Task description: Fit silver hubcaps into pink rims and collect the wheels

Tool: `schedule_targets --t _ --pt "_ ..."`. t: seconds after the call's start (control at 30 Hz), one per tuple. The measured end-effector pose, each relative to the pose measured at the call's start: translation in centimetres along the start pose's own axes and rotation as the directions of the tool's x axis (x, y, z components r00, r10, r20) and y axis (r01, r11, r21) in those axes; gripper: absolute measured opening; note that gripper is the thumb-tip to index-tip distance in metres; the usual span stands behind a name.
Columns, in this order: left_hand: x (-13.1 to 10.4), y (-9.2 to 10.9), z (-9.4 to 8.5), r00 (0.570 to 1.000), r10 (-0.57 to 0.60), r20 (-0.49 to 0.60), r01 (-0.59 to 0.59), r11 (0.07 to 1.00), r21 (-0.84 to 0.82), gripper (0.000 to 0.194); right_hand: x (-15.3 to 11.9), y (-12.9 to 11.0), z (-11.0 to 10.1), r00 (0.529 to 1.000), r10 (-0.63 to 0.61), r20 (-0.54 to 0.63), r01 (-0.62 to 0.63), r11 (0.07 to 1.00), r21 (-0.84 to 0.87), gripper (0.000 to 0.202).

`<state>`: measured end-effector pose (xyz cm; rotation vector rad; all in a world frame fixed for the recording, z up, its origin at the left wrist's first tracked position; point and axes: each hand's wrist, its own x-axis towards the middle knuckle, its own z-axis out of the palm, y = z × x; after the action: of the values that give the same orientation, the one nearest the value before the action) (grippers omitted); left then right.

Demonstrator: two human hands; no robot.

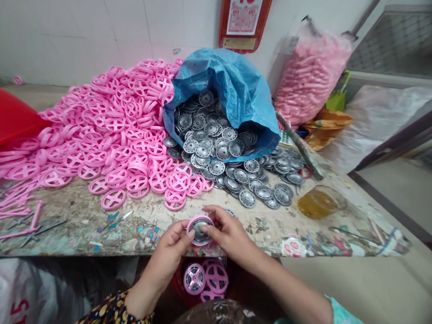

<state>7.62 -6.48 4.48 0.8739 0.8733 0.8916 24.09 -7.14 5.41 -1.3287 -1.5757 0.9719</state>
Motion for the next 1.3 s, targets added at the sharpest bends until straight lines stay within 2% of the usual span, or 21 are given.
schedule_targets --t 0.07,0.17,0.27,0.37,0.43,0.5,0.53,0.6,0.67,0.73,0.8,0.9,1.0,1.1,1.17,1.2,1.23,1.3 --pt "-0.1 -0.1 0.4 0.999 0.013 -0.040 -0.011 0.999 0.034 0.030 -0.2 -0.4 -0.1 0.997 -0.015 0.072 0.013 0.999 0.030 0.017" --pt "-0.1 -0.3 0.9 0.992 0.032 -0.120 -0.024 0.997 0.073 0.028 -0.7 -0.8 0.5 0.999 -0.031 -0.022 0.032 0.999 0.021 0.009" --pt "-0.2 -0.5 0.6 0.989 0.020 -0.146 -0.002 0.992 0.124 0.028 -1.3 -0.6 1.5 0.996 -0.005 -0.086 0.006 1.000 0.012 0.006" --pt "0.0 -0.5 -0.7 0.994 -0.034 -0.104 0.061 0.961 0.270 0.030 -2.0 -0.1 1.9 0.999 0.034 0.003 -0.034 0.998 -0.044 0.005" --pt "0.3 -0.3 -1.9 0.994 -0.010 -0.107 0.054 0.906 0.420 0.034 -2.5 0.1 1.7 0.995 0.008 0.100 0.010 0.983 -0.184 0.012" --pt "0.8 0.1 -3.0 0.981 0.124 -0.149 -0.004 0.784 0.621 0.035 -2.9 0.1 1.2 0.988 -0.056 0.142 0.105 0.926 -0.362 0.023" --pt "1.1 0.4 -3.4 0.963 0.213 -0.166 -0.026 0.684 0.729 0.033 -2.9 0.1 0.8 0.987 -0.097 0.130 0.145 0.884 -0.444 0.027" --pt "1.8 0.9 -4.0 0.918 0.368 -0.149 -0.023 0.424 0.905 0.029 -2.7 0.2 0.0 0.983 -0.172 0.068 0.178 0.787 -0.590 0.026" --pt "2.5 1.4 -4.2 0.896 0.429 -0.117 0.039 0.186 0.982 0.031 -2.1 0.5 -1.0 0.980 -0.200 0.013 0.146 0.671 -0.727 0.025" --pt "3.3 1.8 -4.2 0.898 0.429 -0.100 0.102 0.018 0.995 0.033 -1.5 0.9 -1.8 0.988 -0.151 -0.012 0.071 0.536 -0.841 0.029" --pt "3.9 2.1 -4.3 0.903 0.422 -0.080 0.125 -0.081 0.989 0.031 -1.0 1.4 -2.4 0.997 -0.071 0.002 0.032 0.423 -0.906 0.033" --pt "4.2 2.2 -4.9 0.908 0.419 -0.005 0.062 -0.122 0.991 0.026 -0.9 2.2 -3.2 0.995 -0.035 0.097 0.103 0.378 -0.920 0.033" --pt "3.7 2.2 -5.6 0.902 0.417 0.113 -0.082 -0.092 0.992 0.023 -0.8 2.8 -4.1 0.991 -0.052 0.126 0.136 0.416 -0.899 0.035" --pt "2.7 2.2 -5.8 0.872 0.461 0.167 -0.213 0.050 0.976 0.017 -0.4 3.0 -5.1 0.998 -0.005 0.065 0.060 0.466 -0.883 0.036" --pt "2.1 2.3 -5.6 0.865 0.488 0.114 -0.259 0.240 0.936 0.013 -0.1 2.9 -5.4 1.000 -0.006 0.011 0.013 0.531 -0.847 0.033" --pt "1.9 2.3 -5.3 0.878 0.475 0.056 -0.261 0.378 0.888 0.011 0.0 2.8 -5.3 0.999 -0.034 -0.022 0.002 0.588 -0.809 0.030" --pt "1.7 2.2 -5.0 0.903 0.430 -0.013 -0.245 0.539 0.806 0.011 0.1 2.6 -5.1 0.995 -0.072 -0.063 0.001 0.667 -0.745 0.027" --pt "1.4 2.0 -4.0 0.956 0.264 -0.125 -0.164 0.841 0.516 0.015 0.2 2.0 -4.1 0.981 -0.116 -0.155 0.020 0.859 -0.512 0.022"
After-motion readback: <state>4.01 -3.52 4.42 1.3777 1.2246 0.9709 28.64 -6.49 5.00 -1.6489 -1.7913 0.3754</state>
